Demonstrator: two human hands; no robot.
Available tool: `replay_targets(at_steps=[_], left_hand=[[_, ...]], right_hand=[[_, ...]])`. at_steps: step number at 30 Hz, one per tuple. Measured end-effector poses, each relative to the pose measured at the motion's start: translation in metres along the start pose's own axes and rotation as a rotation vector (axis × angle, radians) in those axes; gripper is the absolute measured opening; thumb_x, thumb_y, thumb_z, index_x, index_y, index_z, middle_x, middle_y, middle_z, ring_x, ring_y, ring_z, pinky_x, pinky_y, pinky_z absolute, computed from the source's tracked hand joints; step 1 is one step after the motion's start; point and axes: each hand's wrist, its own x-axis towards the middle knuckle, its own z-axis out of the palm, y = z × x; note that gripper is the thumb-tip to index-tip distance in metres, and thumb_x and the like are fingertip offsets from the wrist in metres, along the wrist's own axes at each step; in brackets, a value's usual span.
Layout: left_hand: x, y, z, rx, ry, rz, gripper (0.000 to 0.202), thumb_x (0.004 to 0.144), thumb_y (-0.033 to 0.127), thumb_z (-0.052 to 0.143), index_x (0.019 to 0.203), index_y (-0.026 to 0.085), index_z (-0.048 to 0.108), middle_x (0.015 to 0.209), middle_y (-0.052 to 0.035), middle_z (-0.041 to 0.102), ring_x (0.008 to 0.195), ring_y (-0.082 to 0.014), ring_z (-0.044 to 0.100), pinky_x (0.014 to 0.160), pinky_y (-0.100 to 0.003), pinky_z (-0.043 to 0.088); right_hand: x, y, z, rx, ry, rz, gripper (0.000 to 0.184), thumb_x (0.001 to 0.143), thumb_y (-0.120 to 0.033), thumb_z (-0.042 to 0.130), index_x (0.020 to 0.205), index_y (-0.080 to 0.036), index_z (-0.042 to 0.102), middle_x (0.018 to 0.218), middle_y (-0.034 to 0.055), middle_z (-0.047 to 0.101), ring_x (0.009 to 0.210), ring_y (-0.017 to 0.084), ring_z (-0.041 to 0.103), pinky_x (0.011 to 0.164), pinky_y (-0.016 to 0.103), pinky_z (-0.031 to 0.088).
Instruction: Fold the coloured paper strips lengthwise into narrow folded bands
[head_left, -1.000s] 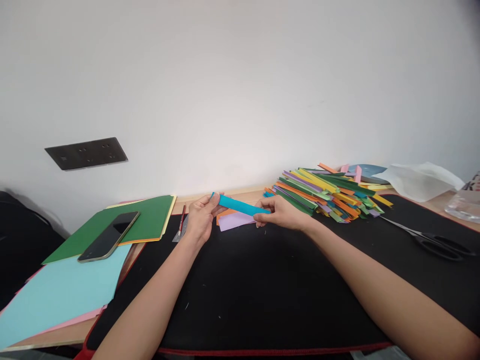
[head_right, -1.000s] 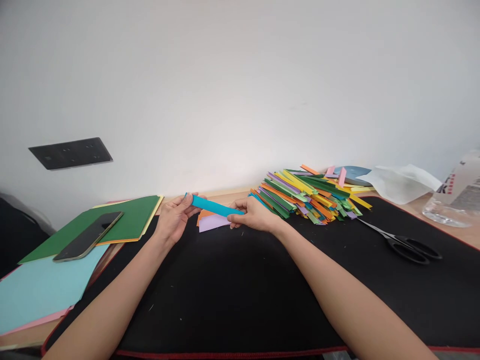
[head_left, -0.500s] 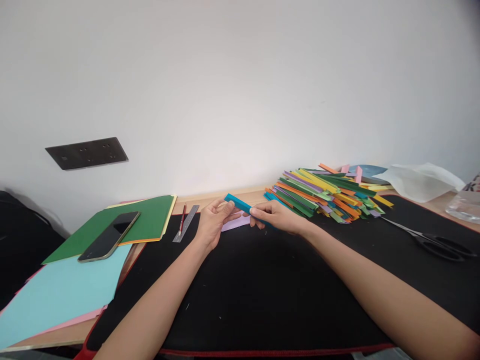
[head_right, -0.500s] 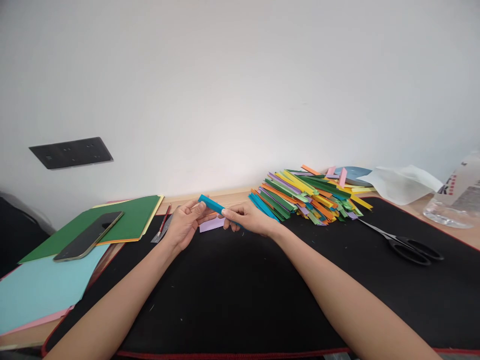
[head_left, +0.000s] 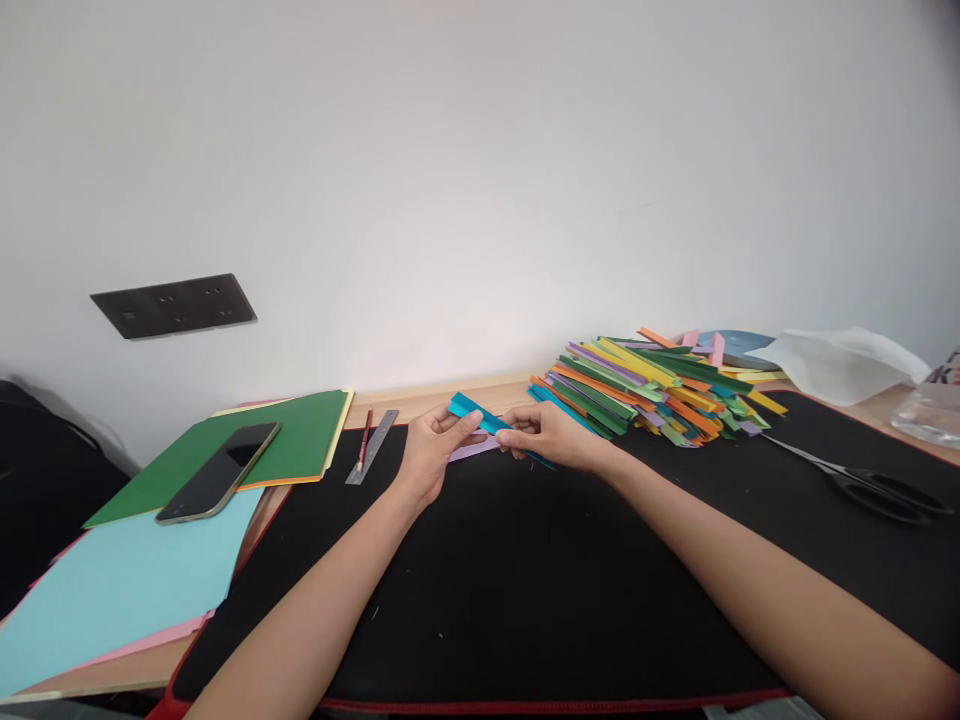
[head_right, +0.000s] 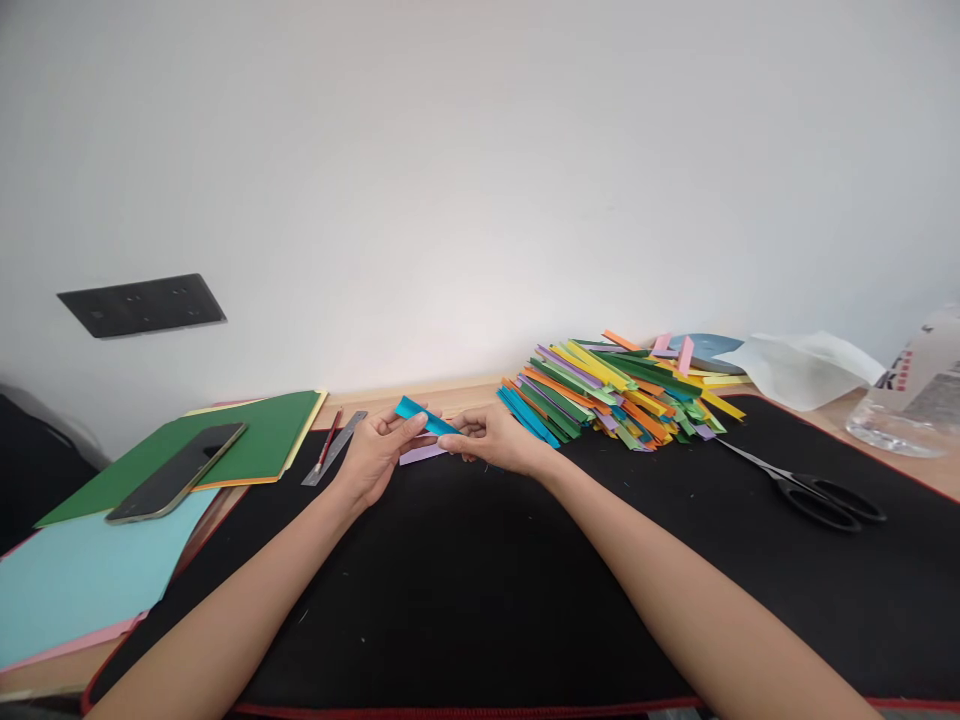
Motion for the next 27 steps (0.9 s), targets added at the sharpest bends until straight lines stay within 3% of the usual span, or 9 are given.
replay_targets(at_steps=[6,11,18,24,27], left_hand=[[-0.001,0.000,-0.001,0.016,-0.032,0.018,0.022,0.067,0.029,0.066,0.079,0.011,0.063,0.080,-0.0065,0.067,0.076,-0.0176,0.062,0.081,-0.038,0.047],[-0.002,0.000,0.000,0.049,-0.101,0.010,0.023,0.070,0.029,0.064,0.084,0.011,0.063,0.081,-0.0071,0.068,0.082,-0.0190,0.062,0.087,-0.039,0.043],[-0.004,0.001,0.005,0.061,-0.131,-0.001,0.024,0.067,0.029,0.067,0.084,0.012,0.064,0.085,-0.0076,0.069,0.082,-0.0199,0.062,0.085,-0.037,0.043],[-0.005,-0.001,0.006,0.085,-0.125,0.013,0.027,0.065,0.030,0.068,0.084,0.012,0.065,0.086,-0.0081,0.069,0.082,-0.0216,0.062,0.083,-0.036,0.044],[-0.005,-0.002,0.006,0.076,-0.104,0.004,0.028,0.064,0.029,0.068,0.086,0.012,0.065,0.087,-0.0085,0.069,0.084,-0.0226,0.062,0.083,-0.037,0.044]], right_hand=[[0.001,0.003,-0.003,-0.011,-0.035,0.000,0.037,0.078,-0.049,0.048,0.071,-0.013,0.057,0.064,0.0012,0.056,0.058,0.010,0.052,0.054,0.022,0.039],[0.002,0.004,-0.002,-0.127,0.051,-0.026,0.041,0.073,-0.049,0.054,0.053,-0.016,0.041,0.048,-0.0067,0.032,0.044,0.005,0.031,0.041,0.020,0.022],[0.003,0.006,0.005,-0.035,0.051,0.033,0.040,0.078,-0.051,0.044,0.069,-0.013,0.055,0.059,0.0020,0.058,0.054,0.011,0.054,0.048,0.021,0.040],[0.005,0.008,0.010,-0.054,0.085,0.071,0.041,0.075,-0.054,0.048,0.064,-0.014,0.053,0.053,0.0006,0.056,0.046,0.010,0.050,0.044,0.020,0.037],[0.006,0.009,0.010,-0.067,0.101,0.045,0.041,0.071,-0.054,0.054,0.058,-0.015,0.049,0.049,-0.0031,0.047,0.044,0.007,0.043,0.040,0.019,0.030]])
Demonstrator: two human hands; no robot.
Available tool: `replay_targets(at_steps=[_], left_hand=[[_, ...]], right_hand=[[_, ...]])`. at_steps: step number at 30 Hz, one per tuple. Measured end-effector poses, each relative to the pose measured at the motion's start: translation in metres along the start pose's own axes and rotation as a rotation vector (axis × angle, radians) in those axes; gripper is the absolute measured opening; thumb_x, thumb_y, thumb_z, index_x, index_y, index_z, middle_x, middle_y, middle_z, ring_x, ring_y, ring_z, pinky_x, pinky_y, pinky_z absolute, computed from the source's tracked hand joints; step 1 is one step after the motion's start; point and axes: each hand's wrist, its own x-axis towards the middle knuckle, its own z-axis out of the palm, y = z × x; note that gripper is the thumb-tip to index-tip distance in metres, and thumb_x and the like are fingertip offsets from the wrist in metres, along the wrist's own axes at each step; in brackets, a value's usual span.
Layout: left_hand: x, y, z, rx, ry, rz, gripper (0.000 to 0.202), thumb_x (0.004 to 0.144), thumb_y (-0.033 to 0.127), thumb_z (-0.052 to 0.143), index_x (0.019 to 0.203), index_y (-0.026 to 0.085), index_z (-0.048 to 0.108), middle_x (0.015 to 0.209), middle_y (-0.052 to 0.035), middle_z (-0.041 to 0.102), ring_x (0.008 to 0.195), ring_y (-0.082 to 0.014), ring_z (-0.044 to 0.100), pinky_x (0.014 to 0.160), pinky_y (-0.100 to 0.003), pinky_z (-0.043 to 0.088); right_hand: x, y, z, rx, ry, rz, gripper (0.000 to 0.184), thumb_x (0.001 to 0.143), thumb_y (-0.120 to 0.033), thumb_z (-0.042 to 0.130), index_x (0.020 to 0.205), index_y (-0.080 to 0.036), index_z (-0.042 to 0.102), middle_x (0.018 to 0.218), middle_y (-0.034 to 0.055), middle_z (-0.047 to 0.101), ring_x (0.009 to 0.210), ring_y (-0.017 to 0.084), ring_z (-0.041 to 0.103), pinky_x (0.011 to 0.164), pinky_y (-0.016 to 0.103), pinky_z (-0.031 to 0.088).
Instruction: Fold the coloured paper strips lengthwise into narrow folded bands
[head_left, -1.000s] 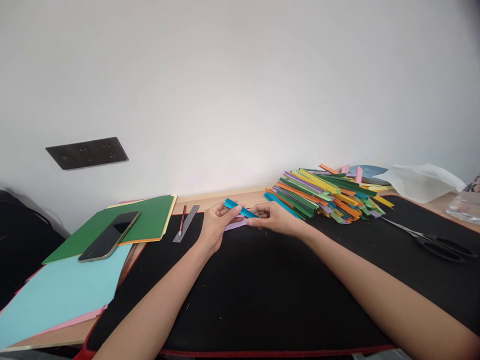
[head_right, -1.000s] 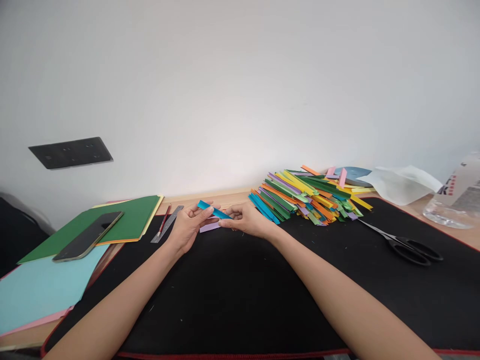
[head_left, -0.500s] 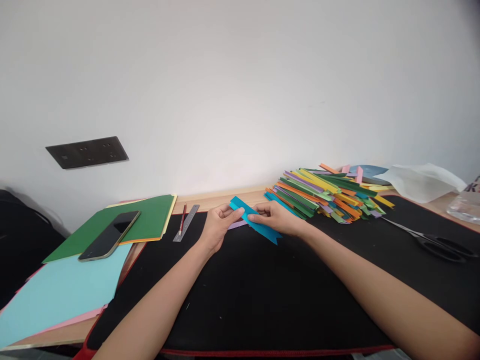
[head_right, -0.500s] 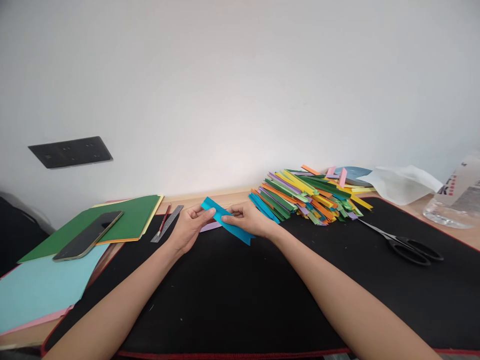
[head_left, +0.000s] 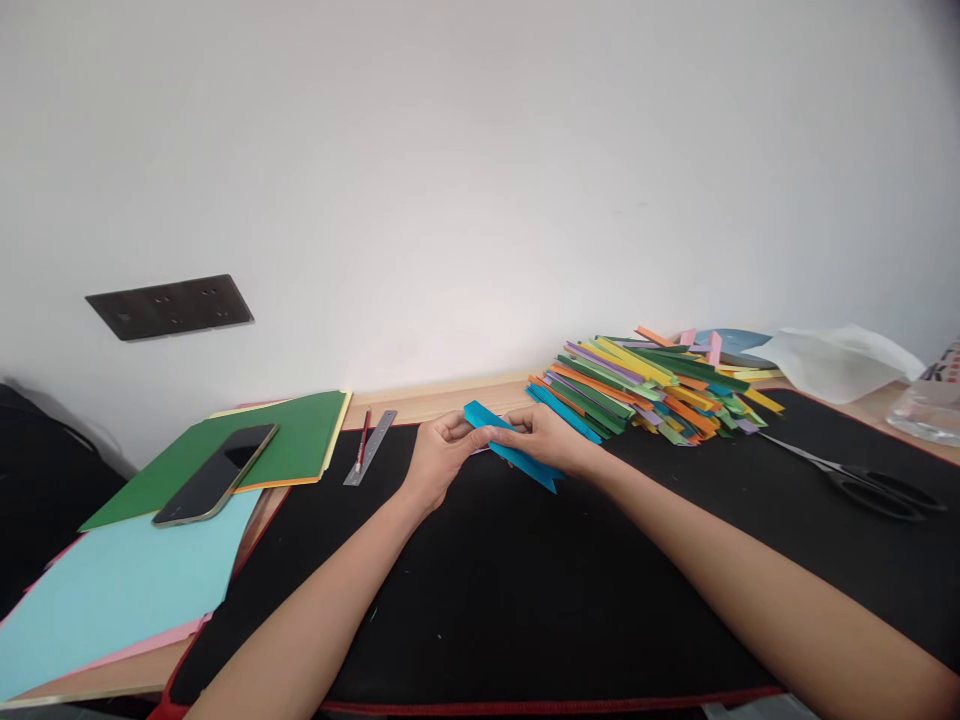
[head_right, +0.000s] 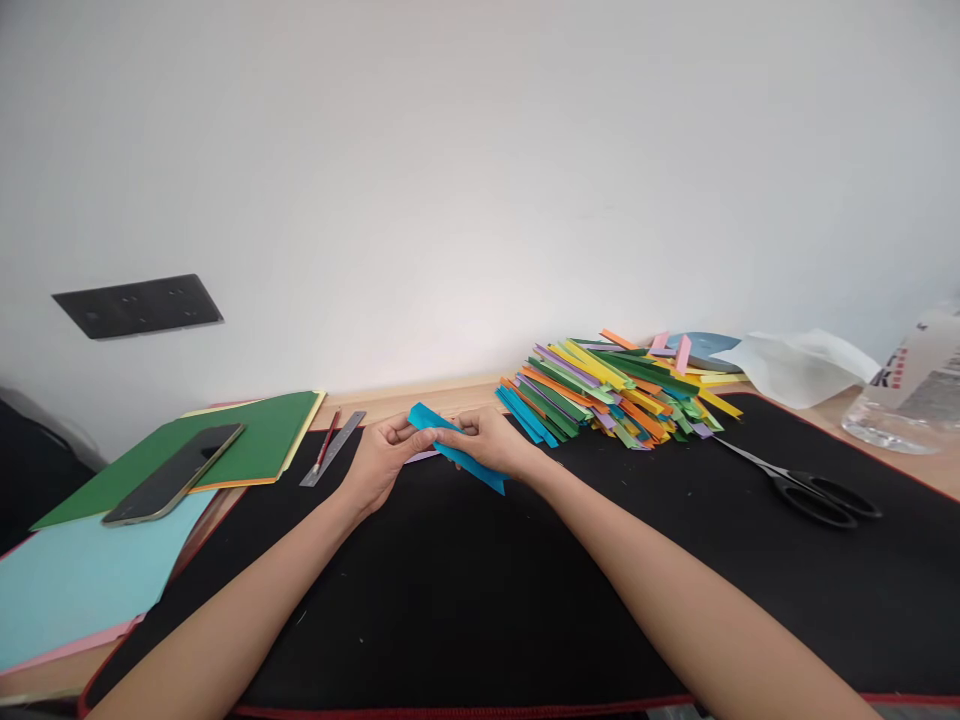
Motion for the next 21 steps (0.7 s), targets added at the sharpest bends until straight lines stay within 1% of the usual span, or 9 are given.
replay_targets(at_steps=[2,4,6,9,11,13,16,18,21], left_hand=[[0.001,-0.001,-0.001,-0.016,0.023,0.003,0.028,0.065,0.028,0.068,0.087,0.012,0.064,0.086,-0.0085,0.069,0.083,-0.0218,0.062,0.082,-0.036,0.044],[0.001,-0.001,-0.001,-0.027,0.035,0.006,0.027,0.066,0.028,0.067,0.088,0.012,0.063,0.085,-0.0078,0.069,0.081,-0.0205,0.063,0.081,-0.035,0.045],[0.000,0.000,0.000,-0.014,0.020,0.011,0.025,0.067,0.028,0.066,0.088,0.013,0.063,0.084,-0.0068,0.069,0.078,-0.0193,0.063,0.079,-0.034,0.045],[-0.002,0.004,0.002,0.020,-0.031,0.019,0.024,0.066,0.028,0.067,0.086,0.014,0.064,0.085,-0.0061,0.069,0.078,-0.0190,0.063,0.078,-0.032,0.045],[-0.003,0.006,0.003,0.024,-0.048,0.006,0.028,0.065,0.028,0.068,0.089,0.015,0.064,0.087,-0.0060,0.069,0.081,-0.0198,0.063,0.077,-0.031,0.045],[-0.004,0.007,0.004,0.020,-0.051,-0.011,0.034,0.064,0.029,0.068,0.096,0.017,0.064,0.089,-0.0059,0.068,0.084,-0.0206,0.062,0.076,-0.031,0.045],[-0.004,0.005,0.005,0.030,-0.052,-0.009,0.038,0.065,0.030,0.067,0.101,0.017,0.062,0.089,-0.0058,0.069,0.085,-0.0210,0.062,0.075,-0.030,0.045],[-0.004,0.003,0.006,0.046,-0.054,0.006,0.036,0.066,0.031,0.066,0.099,0.017,0.063,0.087,-0.0056,0.068,0.081,-0.0202,0.062,0.073,-0.030,0.046],[-0.004,0.000,0.006,0.070,-0.063,0.043,0.028,0.067,0.031,0.065,0.091,0.016,0.064,0.081,-0.0048,0.068,0.071,-0.0176,0.061,0.069,-0.029,0.045]], right_hand=[[0.001,0.000,0.000,-0.022,0.014,-0.022,0.042,0.069,-0.053,0.056,0.055,-0.015,0.046,0.047,-0.0054,0.039,0.042,0.005,0.036,0.039,0.018,0.026],[0.000,-0.001,-0.001,-0.024,0.005,-0.010,0.042,0.069,-0.053,0.056,0.055,-0.014,0.046,0.046,-0.0061,0.035,0.042,0.004,0.033,0.038,0.018,0.024],[-0.001,-0.002,-0.001,0.009,-0.016,0.022,0.040,0.071,-0.052,0.055,0.059,-0.014,0.050,0.047,-0.0052,0.039,0.042,0.005,0.037,0.038,0.018,0.027],[-0.003,-0.005,0.000,0.130,-0.035,0.055,0.038,0.073,-0.051,0.054,0.072,-0.014,0.054,0.056,-0.0005,0.053,0.050,0.010,0.052,0.045,0.020,0.040],[-0.003,-0.007,0.003,0.228,-0.013,0.060,0.037,0.074,-0.050,0.054,0.083,-0.015,0.053,0.062,0.0018,0.059,0.055,0.013,0.058,0.050,0.024,0.046],[-0.002,-0.007,0.006,0.291,0.031,0.053,0.038,0.074,-0.049,0.056,0.091,-0.016,0.050,0.070,0.0030,0.062,0.057,0.014,0.060,0.052,0.026,0.049],[0.000,-0.007,0.011,0.306,0.080,0.033,0.040,0.073,-0.047,0.058,0.097,-0.017,0.047,0.080,0.0052,0.063,0.056,0.013,0.061,0.053,0.027,0.051],[0.002,-0.008,0.013,0.295,0.091,0.012,0.039,0.073,-0.045,0.058,0.097,-0.017,0.047,0.078,0.0047,0.062,0.054,0.012,0.060,0.052,0.027,0.051],[0.003,-0.011,0.016,0.295,0.112,-0.024,0.035,0.074,-0.043,0.058,0.093,-0.016,0.048,0.071,0.0023,0.060,0.052,0.011,0.058,0.050,0.025,0.050]])
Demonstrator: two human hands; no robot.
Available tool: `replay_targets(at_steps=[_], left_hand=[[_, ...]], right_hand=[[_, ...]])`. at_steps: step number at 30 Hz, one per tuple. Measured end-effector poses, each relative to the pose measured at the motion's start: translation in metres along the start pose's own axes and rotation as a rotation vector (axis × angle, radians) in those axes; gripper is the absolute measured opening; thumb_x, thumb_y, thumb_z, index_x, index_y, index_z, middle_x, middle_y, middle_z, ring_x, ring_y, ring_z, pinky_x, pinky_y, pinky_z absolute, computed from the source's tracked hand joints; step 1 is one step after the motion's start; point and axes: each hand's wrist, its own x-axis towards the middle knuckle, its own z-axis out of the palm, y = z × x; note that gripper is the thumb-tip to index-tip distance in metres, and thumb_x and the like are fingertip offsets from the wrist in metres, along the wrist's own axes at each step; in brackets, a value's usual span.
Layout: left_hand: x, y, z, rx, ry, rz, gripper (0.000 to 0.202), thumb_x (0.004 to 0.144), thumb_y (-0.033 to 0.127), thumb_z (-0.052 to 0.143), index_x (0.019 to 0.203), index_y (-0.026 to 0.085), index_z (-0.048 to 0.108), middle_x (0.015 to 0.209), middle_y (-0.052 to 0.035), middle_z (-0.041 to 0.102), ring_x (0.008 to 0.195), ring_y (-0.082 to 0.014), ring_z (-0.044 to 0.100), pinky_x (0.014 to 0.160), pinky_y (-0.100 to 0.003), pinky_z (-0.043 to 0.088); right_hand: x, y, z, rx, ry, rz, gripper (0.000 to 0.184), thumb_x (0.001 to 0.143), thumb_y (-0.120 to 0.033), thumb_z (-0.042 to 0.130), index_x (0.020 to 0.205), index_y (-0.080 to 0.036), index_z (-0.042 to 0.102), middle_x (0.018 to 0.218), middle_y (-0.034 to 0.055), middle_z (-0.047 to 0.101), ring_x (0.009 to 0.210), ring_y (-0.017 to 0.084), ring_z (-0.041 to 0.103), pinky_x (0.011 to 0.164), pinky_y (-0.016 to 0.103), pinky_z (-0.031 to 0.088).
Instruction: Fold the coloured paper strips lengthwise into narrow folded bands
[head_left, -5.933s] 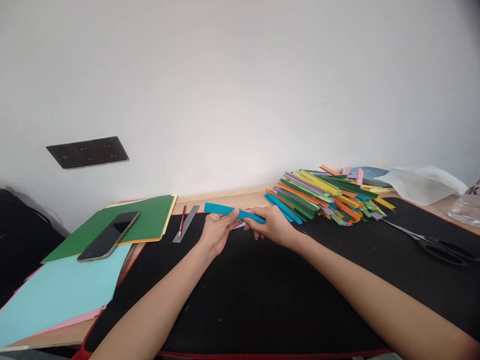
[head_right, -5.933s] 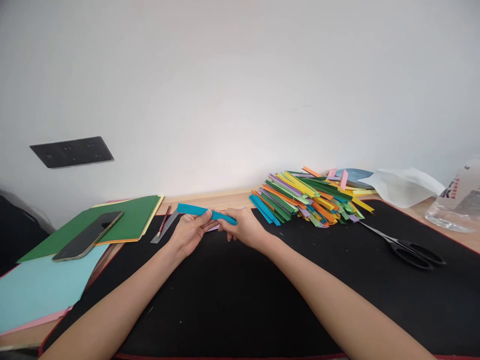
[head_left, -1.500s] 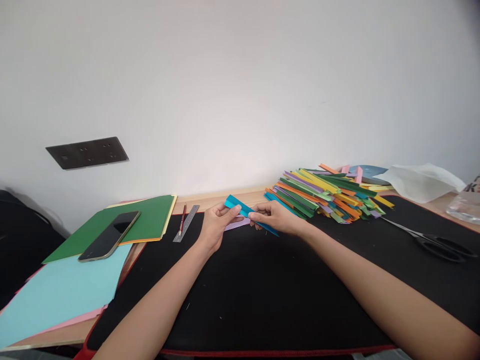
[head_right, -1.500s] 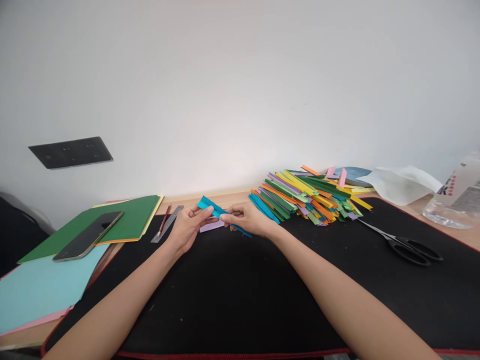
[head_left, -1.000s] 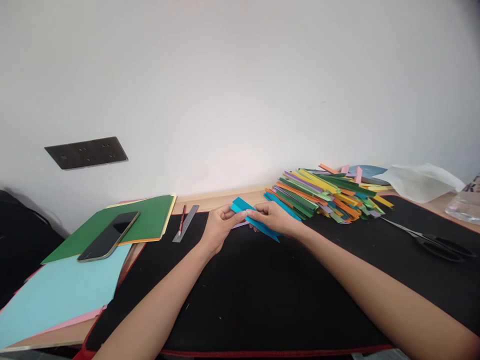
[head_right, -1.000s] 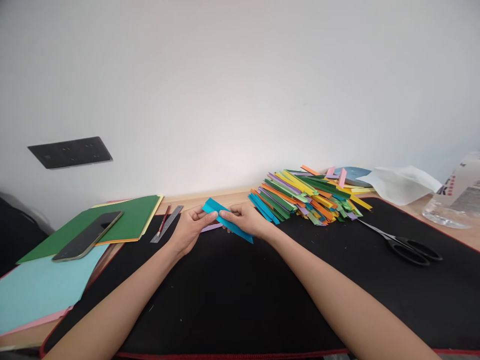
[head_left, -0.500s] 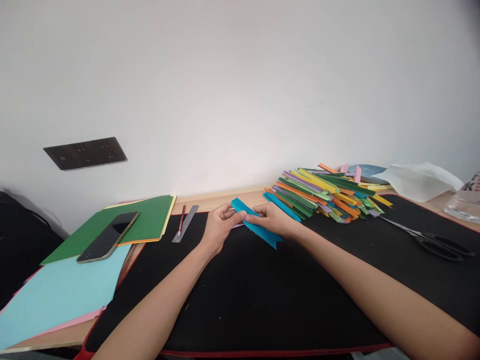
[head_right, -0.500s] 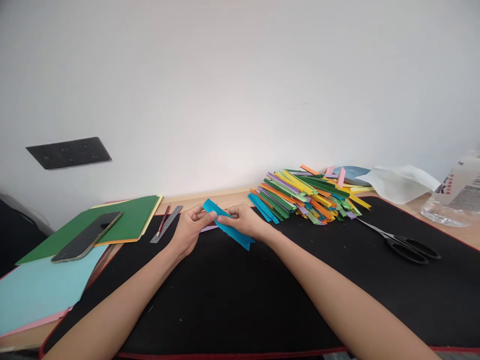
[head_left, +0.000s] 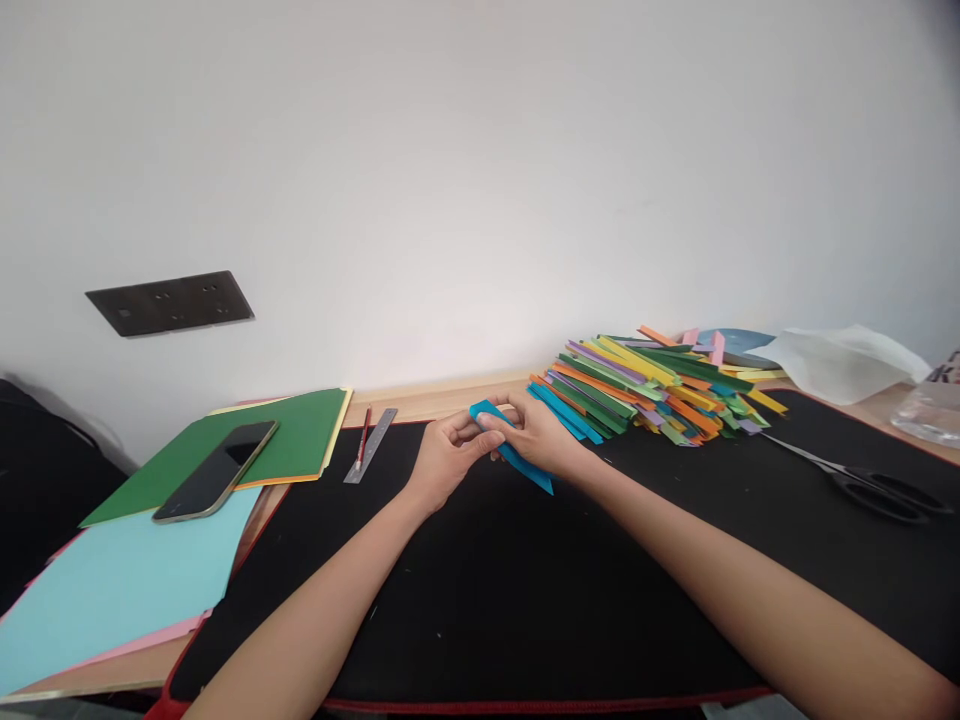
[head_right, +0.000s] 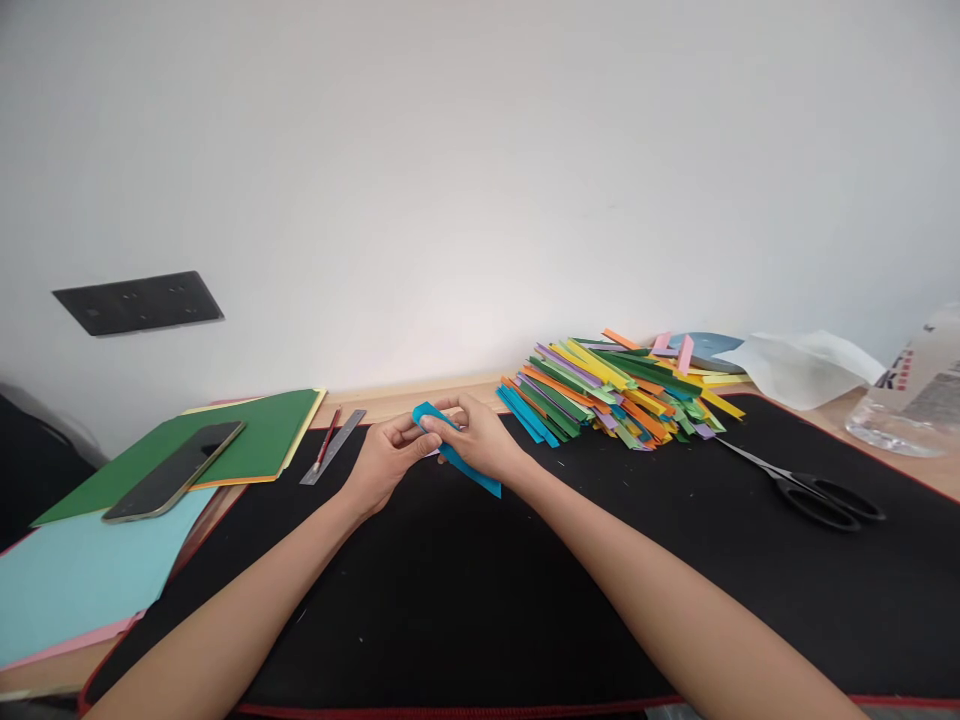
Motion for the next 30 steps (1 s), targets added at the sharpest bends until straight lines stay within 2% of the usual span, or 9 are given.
replay_targets(at_steps=[5,9,13,17,20,23,25,28,30], left_hand=[[0.001,-0.003,-0.003,-0.001,0.013,0.002,0.020,0.069,0.030,0.063,0.081,0.014,0.065,0.069,-0.0038,0.066,0.059,-0.0136,0.056,0.065,-0.029,0.045],[0.005,-0.001,-0.012,-0.054,0.099,0.010,0.023,0.070,0.030,0.063,0.084,0.012,0.065,0.073,-0.0054,0.067,0.066,-0.0148,0.059,0.072,-0.030,0.045],[0.009,0.001,-0.018,-0.090,0.210,-0.015,0.023,0.067,0.033,0.065,0.075,0.011,0.065,0.069,-0.0063,0.067,0.067,-0.0165,0.060,0.076,-0.033,0.045],[0.010,0.001,-0.017,-0.064,0.293,-0.052,0.023,0.062,0.033,0.069,0.066,0.011,0.064,0.062,-0.0042,0.064,0.059,-0.0130,0.056,0.065,-0.028,0.045],[0.008,0.001,-0.012,-0.041,0.360,-0.053,0.023,0.059,0.034,0.071,0.060,0.012,0.063,0.055,-0.0009,0.060,0.049,-0.0081,0.049,0.053,-0.022,0.039],[0.006,0.000,-0.007,-0.070,0.352,-0.091,0.025,0.059,0.035,0.071,0.060,0.012,0.062,0.051,0.0007,0.057,0.044,-0.0065,0.045,0.048,-0.021,0.037],[0.005,-0.003,-0.006,-0.094,0.323,-0.119,0.025,0.060,0.035,0.070,0.064,0.012,0.062,0.051,0.0004,0.057,0.044,-0.0068,0.046,0.049,-0.022,0.039],[0.005,-0.006,-0.006,-0.114,0.281,-0.108,0.024,0.062,0.035,0.069,0.066,0.012,0.062,0.056,-0.0010,0.060,0.048,-0.0079,0.049,0.054,-0.023,0.042],[0.006,-0.006,-0.008,-0.123,0.234,-0.097,0.024,0.063,0.034,0.069,0.066,0.012,0.062,0.059,-0.0023,0.062,0.051,-0.0093,0.052,0.058,-0.024,0.043]], right_hand=[[-0.002,-0.007,0.003,-0.004,-0.030,0.068,0.030,0.076,-0.039,0.057,0.092,-0.015,0.049,0.065,0.0012,0.059,0.049,0.010,0.057,0.047,0.022,0.049],[-0.007,-0.015,-0.003,0.068,-0.104,0.105,0.031,0.074,-0.028,0.061,0.099,-0.016,0.048,0.068,0.0003,0.060,0.054,0.012,0.060,0.053,0.026,0.052],[-0.010,-0.016,-0.016,0.047,-0.140,0.138,0.040,0.068,-0.017,0.064,0.105,-0.016,0.049,0.080,0.0027,0.063,0.066,0.016,0.065,0.064,0.030,0.053],[-0.010,-0.008,-0.023,0.028,-0.261,0.134,0.046,0.067,-0.018,0.065,0.109,-0.018,0.048,0.087,0.0033,0.064,0.075,0.018,0.065,0.070,0.033,0.052],[-0.008,-0.003,-0.017,-0.035,-0.276,0.049,0.053,0.066,-0.024,0.067,0.114,-0.019,0.045,0.091,0.0047,0.064,0.083,0.019,0.064,0.072,0.032,0.052],[-0.008,-0.002,-0.007,-0.153,-0.178,-0.032,0.063,0.060,-0.027,0.073,0.116,-0.020,0.044,0.093,0.0047,0.064,0.085,0.020,0.062,0.072,0.031,0.051],[-0.008,-0.003,-0.003,-0.207,-0.113,-0.028,0.062,0.058,-0.027,0.073,0.114,-0.019,0.045,0.087,0.0039,0.065,0.079,0.019,0.063,0.069,0.031,0.051],[-0.008,-0.005,-0.001,-0.183,-0.137,0.012,0.046,0.066,-0.029,0.068,0.106,-0.016,0.050,0.074,0.0028,0.065,0.067,0.017,0.064,0.062,0.029,0.052],[-0.008,-0.006,-0.003,-0.114,-0.178,0.035,0.035,0.071,-0.031,0.063,0.101,-0.015,0.053,0.074,0.0037,0.065,0.063,0.015,0.064,0.060,0.028,0.052]])
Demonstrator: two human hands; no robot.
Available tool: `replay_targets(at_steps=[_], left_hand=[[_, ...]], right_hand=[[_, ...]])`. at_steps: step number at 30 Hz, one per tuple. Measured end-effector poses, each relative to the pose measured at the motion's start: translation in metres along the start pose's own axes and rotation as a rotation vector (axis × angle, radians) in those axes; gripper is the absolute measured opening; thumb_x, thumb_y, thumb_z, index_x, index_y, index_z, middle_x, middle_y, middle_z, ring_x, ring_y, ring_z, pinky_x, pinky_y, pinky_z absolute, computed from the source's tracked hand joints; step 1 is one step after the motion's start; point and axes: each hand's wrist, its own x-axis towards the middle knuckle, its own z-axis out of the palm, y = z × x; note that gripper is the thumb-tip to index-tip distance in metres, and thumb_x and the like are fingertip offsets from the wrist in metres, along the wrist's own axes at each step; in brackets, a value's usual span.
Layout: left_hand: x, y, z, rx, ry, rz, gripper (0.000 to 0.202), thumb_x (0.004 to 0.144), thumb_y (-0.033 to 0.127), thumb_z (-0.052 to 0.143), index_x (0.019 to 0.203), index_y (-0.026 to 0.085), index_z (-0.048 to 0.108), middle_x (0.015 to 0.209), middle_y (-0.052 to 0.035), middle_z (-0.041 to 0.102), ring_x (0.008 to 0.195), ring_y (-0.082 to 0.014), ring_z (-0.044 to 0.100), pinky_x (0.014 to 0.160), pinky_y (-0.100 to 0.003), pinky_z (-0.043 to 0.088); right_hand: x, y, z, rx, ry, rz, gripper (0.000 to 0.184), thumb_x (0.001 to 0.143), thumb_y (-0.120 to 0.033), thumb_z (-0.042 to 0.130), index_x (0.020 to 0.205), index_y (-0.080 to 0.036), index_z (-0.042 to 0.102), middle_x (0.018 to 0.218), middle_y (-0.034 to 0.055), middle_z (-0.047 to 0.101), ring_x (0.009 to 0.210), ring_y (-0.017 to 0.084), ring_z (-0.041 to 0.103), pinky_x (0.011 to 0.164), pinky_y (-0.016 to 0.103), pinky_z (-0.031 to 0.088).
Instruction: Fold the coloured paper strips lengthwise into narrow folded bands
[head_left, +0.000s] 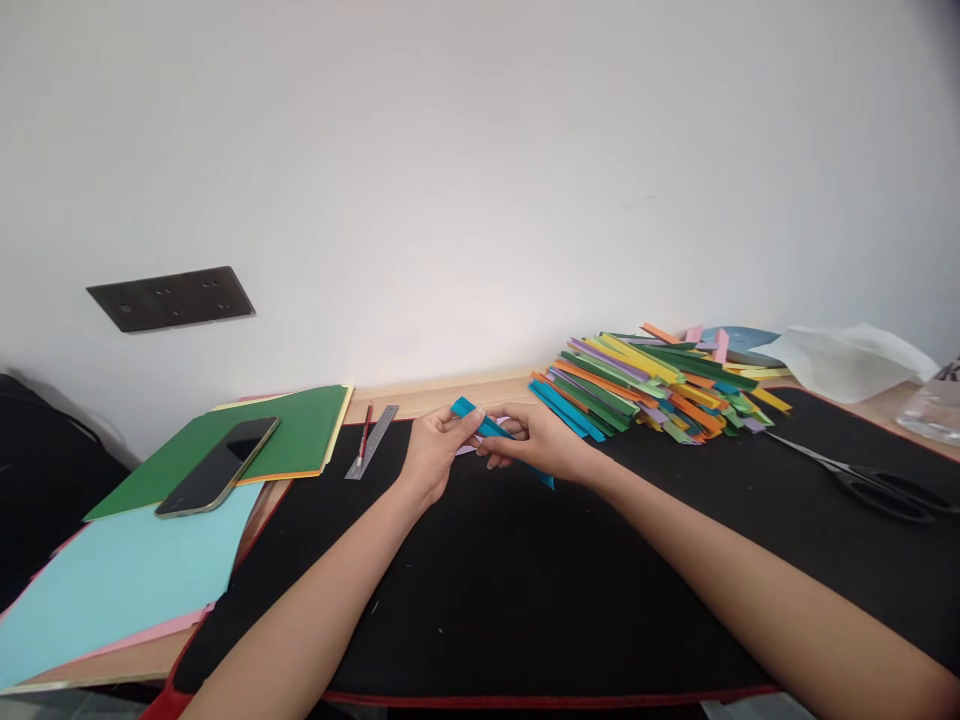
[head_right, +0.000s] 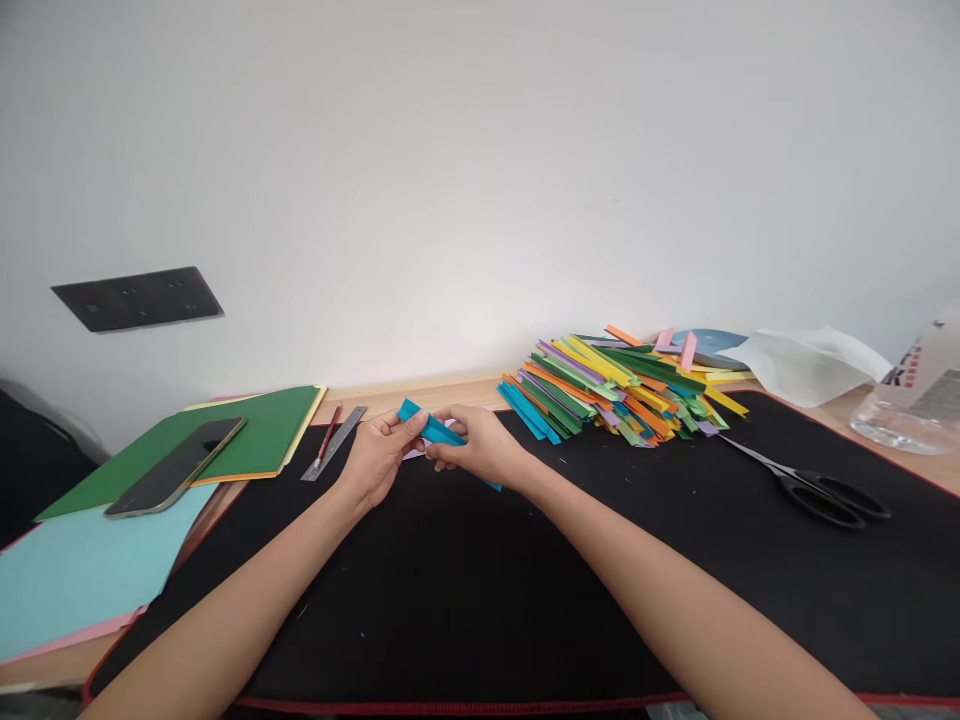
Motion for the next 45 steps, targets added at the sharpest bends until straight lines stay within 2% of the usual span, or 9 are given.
replay_targets(at_steps=[5,8,11,16,21,26,31,45], left_hand=[[0.0007,0.0047,-0.0025,-0.041,-0.075,-0.012,0.028,0.061,0.030,0.071,0.081,0.012,0.065,0.070,-0.0047,0.065,0.061,-0.0128,0.057,0.065,-0.028,0.045],[0.0004,0.0061,-0.0032,-0.047,-0.083,0.012,0.022,0.063,0.029,0.070,0.077,0.012,0.065,0.067,-0.0041,0.064,0.063,-0.0136,0.058,0.068,-0.029,0.045],[0.0004,0.0067,-0.0037,-0.017,-0.063,0.027,0.018,0.063,0.027,0.069,0.071,0.012,0.065,0.064,-0.0028,0.063,0.058,-0.0105,0.054,0.064,-0.026,0.043],[0.0006,0.0074,-0.0028,-0.005,-0.019,0.017,0.015,0.061,0.027,0.071,0.065,0.013,0.065,0.061,-0.0011,0.062,0.053,-0.0077,0.049,0.059,-0.023,0.039],[-0.0002,0.0070,-0.0011,-0.011,0.000,0.013,0.016,0.060,0.027,0.071,0.060,0.014,0.063,0.056,0.0000,0.060,0.052,-0.0080,0.048,0.059,-0.024,0.038],[-0.0006,0.0042,-0.0008,0.002,-0.021,0.020,0.017,0.062,0.028,0.070,0.063,0.013,0.064,0.056,-0.0004,0.059,0.052,-0.0076,0.047,0.057,-0.023,0.037],[0.0003,0.0030,-0.0008,0.007,-0.020,0.041,0.016,0.063,0.028,0.069,0.065,0.013,0.064,0.059,0.0004,0.059,0.053,-0.0064,0.045,0.058,-0.022,0.036],[0.0001,0.0010,-0.0011,0.002,-0.010,0.025,0.014,0.063,0.026,0.069,0.065,0.012,0.065,0.059,-0.0008,0.059,0.053,-0.0070,0.047,0.059,-0.022,0.037]], right_hand=[[-0.0013,-0.0015,-0.0057,0.103,-0.025,0.043,0.034,0.074,-0.035,0.061,0.099,-0.014,0.054,0.081,0.0072,0.067,0.063,0.014,0.065,0.061,0.027,0.053],[-0.0022,-0.0030,-0.0078,0.126,-0.036,0.053,0.037,0.073,-0.037,0.061,0.100,-0.012,0.055,0.081,0.0083,0.068,0.064,0.015,0.065,0.061,0.028,0.053],[-0.0028,-0.0035,-0.0089,0.116,-0.045,0.053,0.036,0.074,-0.037,0.061,0.099,-0.012,0.057,0.082,0.0091,0.068,0.063,0.014,0.065,0.060,0.027,0.053],[-0.0036,-0.0017,-0.0093,0.017,-0.062,0.046,0.027,0.076,-0.036,0.057,0.083,-0.011,0.060,0.080,0.0087,0.068,0.057,0.011,0.062,0.052,0.021,0.050],[-0.0033,-0.0010,-0.0079,-0.045,-0.051,0.016,0.028,0.076,-0.039,0.055,0.078,-0.012,0.060,0.075,0.0064,0.067,0.053,0.010,0.059,0.047,0.020,0.047],[-0.0019,-0.0001,-0.0064,-0.055,0.020,0.034,0.029,0.067,-0.039,0.065,0.074,-0.012,0.060,0.064,0.0042,0.065,0.050,0.010,0.059,0.047,0.021,0.047],[-0.0021,-0.0010,-0.0073,0.027,0.033,0.091,0.031,0.070,-0.041,0.063,0.074,-0.011,0.060,0.071,0.0081,0.068,0.053,0.010,0.060,0.051,0.021,0.049],[-0.0013,0.0004,-0.0075,0.058,0.039,0.122,0.025,0.071,-0.036,0.064,0.073,-0.011,0.061,0.067,0.0059,0.068,0.051,0.009,0.060,0.047,0.018,0.047]])
